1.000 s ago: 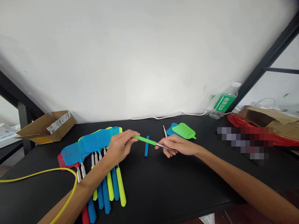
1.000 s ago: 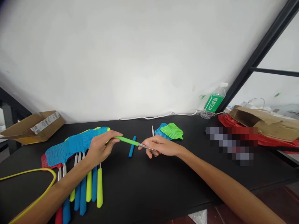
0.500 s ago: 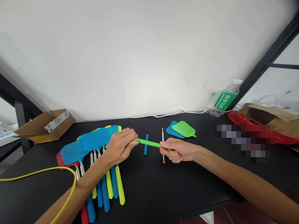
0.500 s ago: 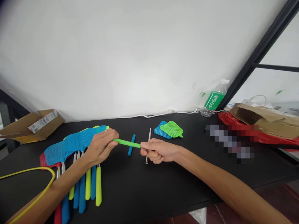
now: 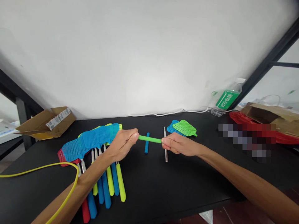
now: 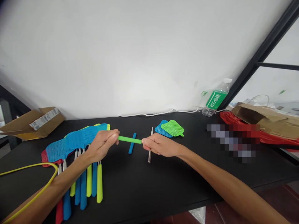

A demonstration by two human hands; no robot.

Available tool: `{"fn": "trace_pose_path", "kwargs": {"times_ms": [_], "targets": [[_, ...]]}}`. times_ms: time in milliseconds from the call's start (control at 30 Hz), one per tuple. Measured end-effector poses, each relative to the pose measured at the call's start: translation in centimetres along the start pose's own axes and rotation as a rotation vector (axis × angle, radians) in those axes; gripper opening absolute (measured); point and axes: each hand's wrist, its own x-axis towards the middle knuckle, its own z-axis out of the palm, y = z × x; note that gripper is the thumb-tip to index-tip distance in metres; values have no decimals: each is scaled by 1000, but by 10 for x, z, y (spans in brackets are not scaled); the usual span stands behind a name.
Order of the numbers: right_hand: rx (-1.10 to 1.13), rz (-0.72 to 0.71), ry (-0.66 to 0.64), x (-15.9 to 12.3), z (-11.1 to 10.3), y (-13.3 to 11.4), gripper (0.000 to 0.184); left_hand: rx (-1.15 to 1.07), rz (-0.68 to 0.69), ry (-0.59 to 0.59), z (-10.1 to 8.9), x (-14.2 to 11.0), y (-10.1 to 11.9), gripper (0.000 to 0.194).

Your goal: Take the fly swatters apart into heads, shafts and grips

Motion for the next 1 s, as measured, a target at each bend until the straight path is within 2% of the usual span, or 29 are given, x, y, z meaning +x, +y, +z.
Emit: {"fn": "trace_pose_path", "kwargs": {"times_ms": [200,333,433,467,533,667,700,767,800,867,900,1000], "targets": [[-458,-189,164,-1,9,-6,47,-14,-132,88,8,1,8,56],[-794,-187,268,-1,9,-7,43,-14,-273,136,11,6,12,60],[-867,-153,335,0,9,-8,42,32,-351,140,8,9,10,61],[-803,-144,322,1,11,-9,42,89,-339,138,7,9,10,60],[-509,-94,228,3,15,-8,40,272,-231,148,4,9,12,55],[448,148,-17,6,23,-4,36,650,213,128,12,7,31,23],[645,211,-76,6,24,-2,35,679,319,65,17,7,36,26],[892,313,-199,7,25,0,33,714,396,-50,27,6,43,37],[947,352,-265,7,25,-1,33,749,404,-78,31,6,43,37],[956,397,-334,6,29,-3,35,832,407,-66,37,6,40,22],[919,399,-331,5,32,-5,36,867,408,-40,38,7,37,16],[659,322,-226,5,41,-11,40,908,373,16,38,8,30,29]]}}
